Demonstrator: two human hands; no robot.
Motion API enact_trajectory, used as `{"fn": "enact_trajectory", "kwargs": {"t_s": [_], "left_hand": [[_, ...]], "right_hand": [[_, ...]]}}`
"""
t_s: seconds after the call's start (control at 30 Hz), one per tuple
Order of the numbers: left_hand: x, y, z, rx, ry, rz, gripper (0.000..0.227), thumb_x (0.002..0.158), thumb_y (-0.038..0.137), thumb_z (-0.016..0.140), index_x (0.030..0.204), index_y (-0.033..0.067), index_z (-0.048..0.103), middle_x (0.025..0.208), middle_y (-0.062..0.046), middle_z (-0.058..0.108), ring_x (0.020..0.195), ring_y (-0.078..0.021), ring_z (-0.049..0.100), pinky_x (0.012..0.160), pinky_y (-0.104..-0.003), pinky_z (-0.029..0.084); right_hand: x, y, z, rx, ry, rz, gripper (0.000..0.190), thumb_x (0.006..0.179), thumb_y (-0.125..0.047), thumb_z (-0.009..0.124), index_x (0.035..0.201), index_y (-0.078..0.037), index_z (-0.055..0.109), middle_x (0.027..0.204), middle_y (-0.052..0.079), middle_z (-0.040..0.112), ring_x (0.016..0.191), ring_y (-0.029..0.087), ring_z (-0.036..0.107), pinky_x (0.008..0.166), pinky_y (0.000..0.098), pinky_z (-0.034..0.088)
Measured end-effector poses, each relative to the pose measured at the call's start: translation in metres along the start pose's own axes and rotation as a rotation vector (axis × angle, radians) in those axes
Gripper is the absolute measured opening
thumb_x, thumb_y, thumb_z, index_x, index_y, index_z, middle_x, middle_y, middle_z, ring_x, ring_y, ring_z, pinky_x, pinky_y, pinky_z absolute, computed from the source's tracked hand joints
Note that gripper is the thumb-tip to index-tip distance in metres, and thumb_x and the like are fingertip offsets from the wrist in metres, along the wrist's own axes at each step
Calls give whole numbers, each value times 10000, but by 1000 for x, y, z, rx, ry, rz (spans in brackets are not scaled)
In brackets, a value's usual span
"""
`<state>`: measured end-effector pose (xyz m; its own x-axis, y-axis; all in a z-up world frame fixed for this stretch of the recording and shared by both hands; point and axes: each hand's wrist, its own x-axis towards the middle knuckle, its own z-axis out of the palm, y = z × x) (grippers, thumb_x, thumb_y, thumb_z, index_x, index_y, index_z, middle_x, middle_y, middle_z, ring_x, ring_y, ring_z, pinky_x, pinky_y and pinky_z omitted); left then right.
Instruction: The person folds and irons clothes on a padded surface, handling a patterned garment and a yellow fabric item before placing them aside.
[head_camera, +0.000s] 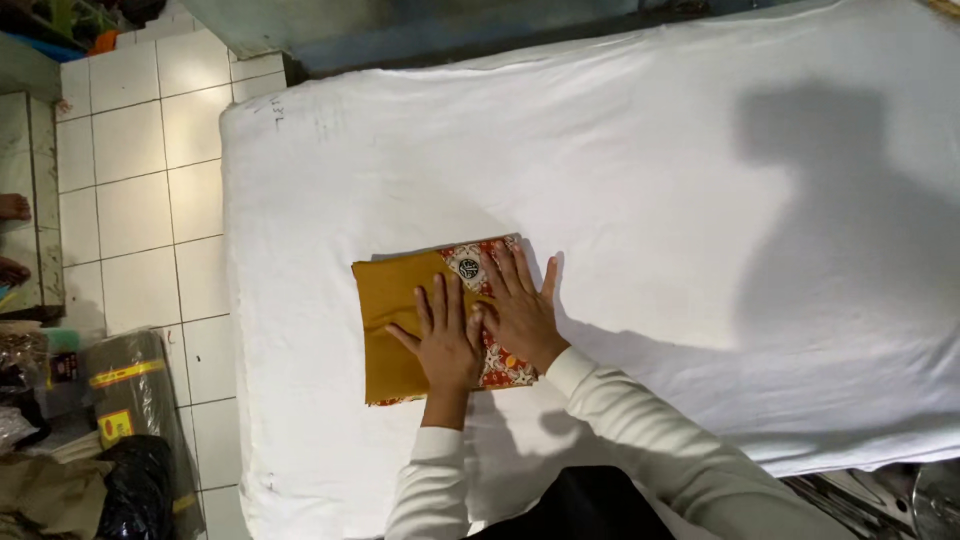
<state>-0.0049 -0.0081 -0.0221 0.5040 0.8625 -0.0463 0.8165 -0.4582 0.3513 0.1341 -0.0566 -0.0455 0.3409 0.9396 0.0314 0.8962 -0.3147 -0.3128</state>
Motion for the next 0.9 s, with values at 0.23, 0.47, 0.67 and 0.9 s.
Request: {"fn": "enact_trajectory", "kwargs": {"t_s": [0.23, 0.47, 0.67, 0.9], "left_hand": [[9, 8, -15, -92, 201, 22, 584, 1077, 591, 289, 1602, 346, 358, 1656, 17, 351, 1522, -280, 289, 1130, -779, -50], [58, -18, 28, -61, 333, -342, 624, 875, 777, 654, 1166, 227, 603, 1135, -38, 613, 1096, -293, 653, 1022, -552, 383], [54, 0, 12, -2, 24, -365, 583, 921, 666, 650, 1349, 273, 604, 1311, -61, 665, 1196, -351, 659, 1129, -690, 254], [73, 2, 0, 16, -51, -323, 428, 1031, 540, 690, 1072, 123, 779, 997, -147, 785, 959, -380, 731, 810, -503, 529]], "right_hand": [[-12, 37, -44, 416, -2, 36, 696, 1041, -411, 512, 1656, -213, 253, 1728, 113, 175, 1580, 401, 42, 1189, 722, -15], [-110, 124, -48, 376, 213, 129, 534, 1042, -286, 553, 1568, -265, 465, 1639, 50, 388, 1564, 389, 220, 1221, 599, 157], [-204, 215, -66, 354, 340, 224, 397, 995, -259, 622, 1384, -319, 674, 1541, 3, 524, 1460, 366, 426, 1182, 543, 341], [-290, 485, -214, 18, 670, 371, 332, 1052, -189, 599, 1370, -110, 649, 1399, 128, 630, 1321, 332, 566, 1172, 468, 410]]}}
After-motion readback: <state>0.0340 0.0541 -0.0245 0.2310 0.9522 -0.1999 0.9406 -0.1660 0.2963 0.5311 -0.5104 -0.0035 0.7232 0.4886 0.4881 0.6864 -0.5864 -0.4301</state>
